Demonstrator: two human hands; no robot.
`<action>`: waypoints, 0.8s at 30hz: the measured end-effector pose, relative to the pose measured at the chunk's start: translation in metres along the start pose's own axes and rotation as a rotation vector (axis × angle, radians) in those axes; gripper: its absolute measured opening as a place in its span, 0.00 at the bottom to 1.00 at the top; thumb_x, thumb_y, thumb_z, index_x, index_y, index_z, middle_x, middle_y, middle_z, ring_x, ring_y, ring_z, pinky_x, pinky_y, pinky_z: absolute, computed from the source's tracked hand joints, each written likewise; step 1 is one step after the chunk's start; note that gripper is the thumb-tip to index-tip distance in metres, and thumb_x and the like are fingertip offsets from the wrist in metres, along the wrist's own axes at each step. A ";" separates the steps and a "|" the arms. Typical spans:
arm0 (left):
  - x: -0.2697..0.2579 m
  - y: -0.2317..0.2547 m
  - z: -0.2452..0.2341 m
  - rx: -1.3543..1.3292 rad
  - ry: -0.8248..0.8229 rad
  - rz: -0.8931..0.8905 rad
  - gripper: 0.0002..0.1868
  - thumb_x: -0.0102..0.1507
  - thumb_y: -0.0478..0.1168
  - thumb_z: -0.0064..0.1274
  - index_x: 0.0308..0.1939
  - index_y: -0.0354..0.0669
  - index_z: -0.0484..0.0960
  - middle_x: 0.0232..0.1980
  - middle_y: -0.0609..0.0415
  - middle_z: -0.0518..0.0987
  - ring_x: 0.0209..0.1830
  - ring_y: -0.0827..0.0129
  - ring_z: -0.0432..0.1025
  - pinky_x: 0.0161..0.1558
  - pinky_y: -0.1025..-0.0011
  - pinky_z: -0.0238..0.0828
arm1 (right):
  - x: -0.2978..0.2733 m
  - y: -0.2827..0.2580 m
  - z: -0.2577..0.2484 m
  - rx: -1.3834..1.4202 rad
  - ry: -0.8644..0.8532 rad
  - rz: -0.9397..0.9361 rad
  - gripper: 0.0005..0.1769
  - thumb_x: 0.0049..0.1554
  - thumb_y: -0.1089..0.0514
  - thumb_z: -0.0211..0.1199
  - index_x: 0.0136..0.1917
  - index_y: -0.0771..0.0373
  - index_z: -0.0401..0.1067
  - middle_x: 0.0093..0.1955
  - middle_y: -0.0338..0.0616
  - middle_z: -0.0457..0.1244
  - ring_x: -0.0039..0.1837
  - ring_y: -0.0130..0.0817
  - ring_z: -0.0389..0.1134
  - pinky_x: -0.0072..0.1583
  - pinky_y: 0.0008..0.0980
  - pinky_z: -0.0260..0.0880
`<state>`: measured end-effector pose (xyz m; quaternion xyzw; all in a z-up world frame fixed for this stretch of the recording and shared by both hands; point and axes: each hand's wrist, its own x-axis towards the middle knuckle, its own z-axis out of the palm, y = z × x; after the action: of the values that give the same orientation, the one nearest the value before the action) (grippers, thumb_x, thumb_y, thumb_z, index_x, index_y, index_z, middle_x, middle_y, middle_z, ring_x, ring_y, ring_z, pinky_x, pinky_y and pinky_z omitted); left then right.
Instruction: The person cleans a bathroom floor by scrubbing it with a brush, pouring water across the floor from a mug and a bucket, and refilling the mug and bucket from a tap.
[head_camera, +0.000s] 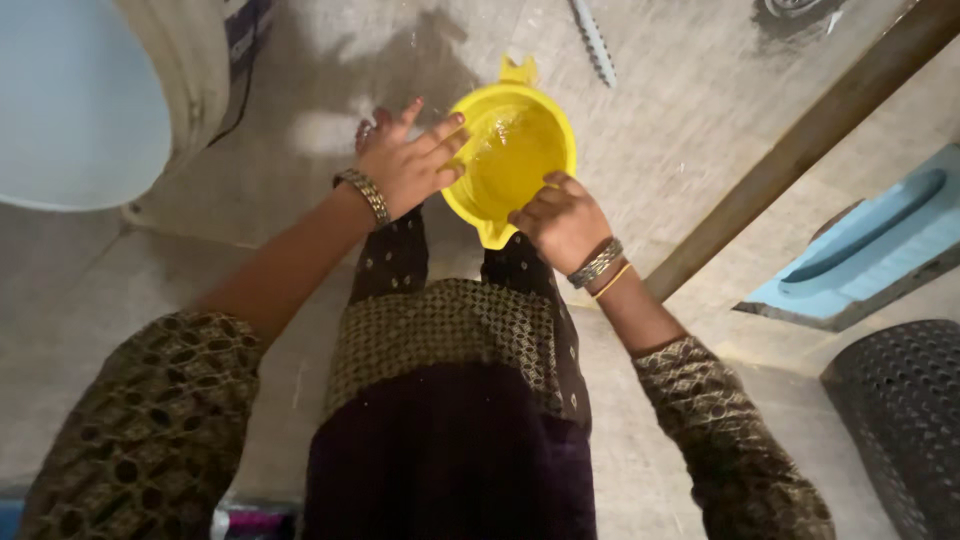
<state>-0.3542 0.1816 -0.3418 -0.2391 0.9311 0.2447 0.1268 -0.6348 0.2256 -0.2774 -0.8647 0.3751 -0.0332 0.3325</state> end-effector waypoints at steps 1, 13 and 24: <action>0.006 -0.004 0.007 0.008 0.007 0.002 0.16 0.60 0.48 0.52 0.52 0.63 0.80 0.72 0.57 0.71 0.76 0.66 0.58 0.71 0.42 0.52 | 0.001 0.012 0.003 -0.009 0.006 0.000 0.09 0.50 0.59 0.63 0.44 0.52 0.81 0.41 0.33 0.69 0.49 0.32 0.70 0.65 0.39 0.68; 0.074 -0.046 0.004 -0.023 -0.295 -0.012 0.09 0.54 0.46 0.53 0.36 0.51 0.82 0.32 0.56 0.83 0.37 0.64 0.79 0.56 0.56 0.66 | 0.035 0.251 0.127 0.833 0.661 0.743 0.29 0.52 0.63 0.61 0.68 0.56 0.72 0.66 0.43 0.64 0.65 0.37 0.64 0.57 0.40 0.81; 0.137 0.037 -0.070 -0.065 -0.773 0.156 0.15 0.70 0.49 0.46 0.38 0.47 0.85 0.32 0.55 0.83 0.36 0.67 0.79 0.53 0.60 0.66 | 0.107 0.237 0.216 1.448 0.010 1.197 0.18 0.50 0.55 0.69 0.55 0.58 0.82 0.47 0.36 0.76 0.48 0.28 0.77 0.52 0.27 0.76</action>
<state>-0.4977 0.1213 -0.3163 -0.0617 0.8218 0.3549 0.4415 -0.6408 0.1545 -0.6078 -0.1105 0.6469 -0.0857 0.7496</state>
